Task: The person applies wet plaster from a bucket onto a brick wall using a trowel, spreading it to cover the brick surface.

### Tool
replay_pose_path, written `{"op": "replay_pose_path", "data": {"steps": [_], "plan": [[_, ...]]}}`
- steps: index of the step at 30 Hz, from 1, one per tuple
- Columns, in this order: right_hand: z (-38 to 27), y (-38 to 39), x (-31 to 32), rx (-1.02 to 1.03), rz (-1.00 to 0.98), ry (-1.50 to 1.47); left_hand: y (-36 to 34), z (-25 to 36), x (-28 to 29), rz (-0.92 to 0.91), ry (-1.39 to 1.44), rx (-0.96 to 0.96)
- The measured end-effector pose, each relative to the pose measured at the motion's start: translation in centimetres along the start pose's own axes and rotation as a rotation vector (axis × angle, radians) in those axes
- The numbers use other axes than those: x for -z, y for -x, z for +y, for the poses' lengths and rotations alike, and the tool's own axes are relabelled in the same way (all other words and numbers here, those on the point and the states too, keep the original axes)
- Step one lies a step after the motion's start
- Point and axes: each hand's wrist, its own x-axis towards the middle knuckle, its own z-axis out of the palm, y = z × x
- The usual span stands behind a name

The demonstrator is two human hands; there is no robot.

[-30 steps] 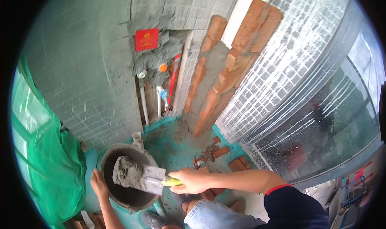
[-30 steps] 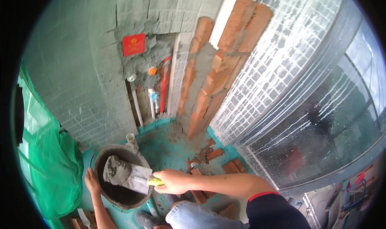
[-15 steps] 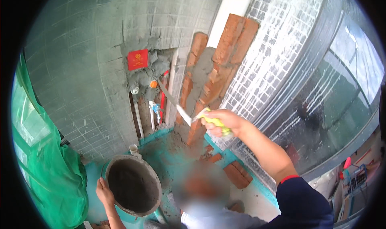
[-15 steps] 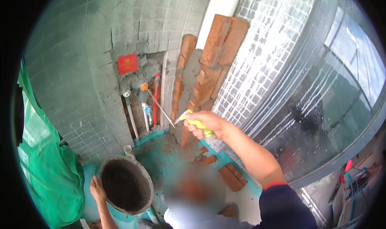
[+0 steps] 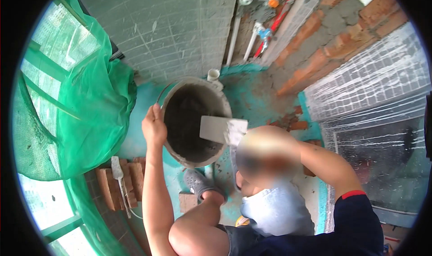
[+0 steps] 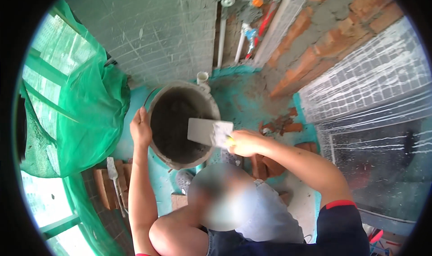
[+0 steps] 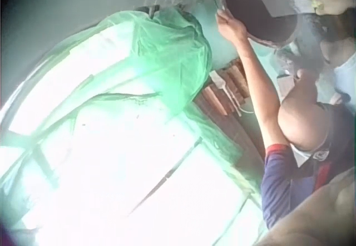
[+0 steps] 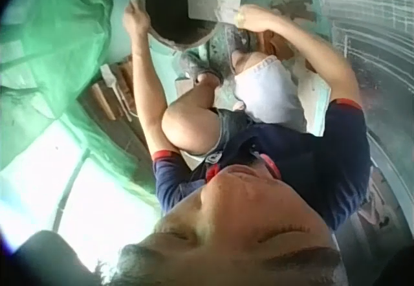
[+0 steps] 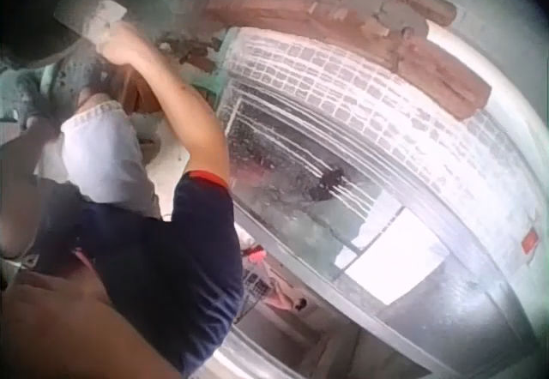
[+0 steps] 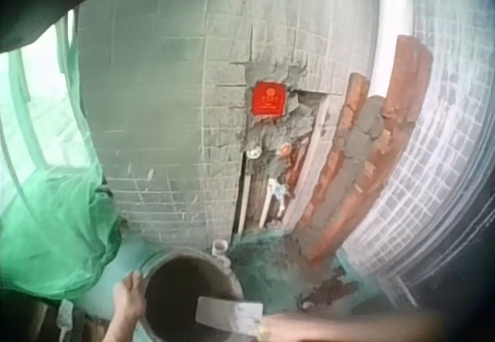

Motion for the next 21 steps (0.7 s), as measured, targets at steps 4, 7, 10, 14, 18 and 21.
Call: {"op": "replay_pose_path", "data": {"steps": [4, 7, 10, 14, 18, 21], "plan": [[-7.4, -4.8, 1.0, -0.008, 0.365, 0.31, 1.0, 0.7, 1.0, -0.032, -0.04, 0.043], [-3.1, -15.3, -4.3, -0.056, 0.326, 0.45, 1.4, 1.3, -1.2, -0.093, -0.013, 0.024], [-4.7, -17.0, -3.8, -0.083, 0.181, 0.275, 1.6, 0.7, -0.4, -0.082, -0.061, 0.064], [-5.8, -17.1, -2.4, -0.233, 0.071, -0.362, 0.7, 0.2, -0.6, -0.044, 0.006, 0.001], [-7.4, -17.1, -4.1, -0.104, 0.222, -0.313, 0.5, -1.4, 0.7, -0.036, 0.07, 0.004], [-8.7, -16.1, -5.0, -0.046, 0.188, -0.316, 1.1, -2.0, 1.5, -0.034, 0.073, 0.056]]}}
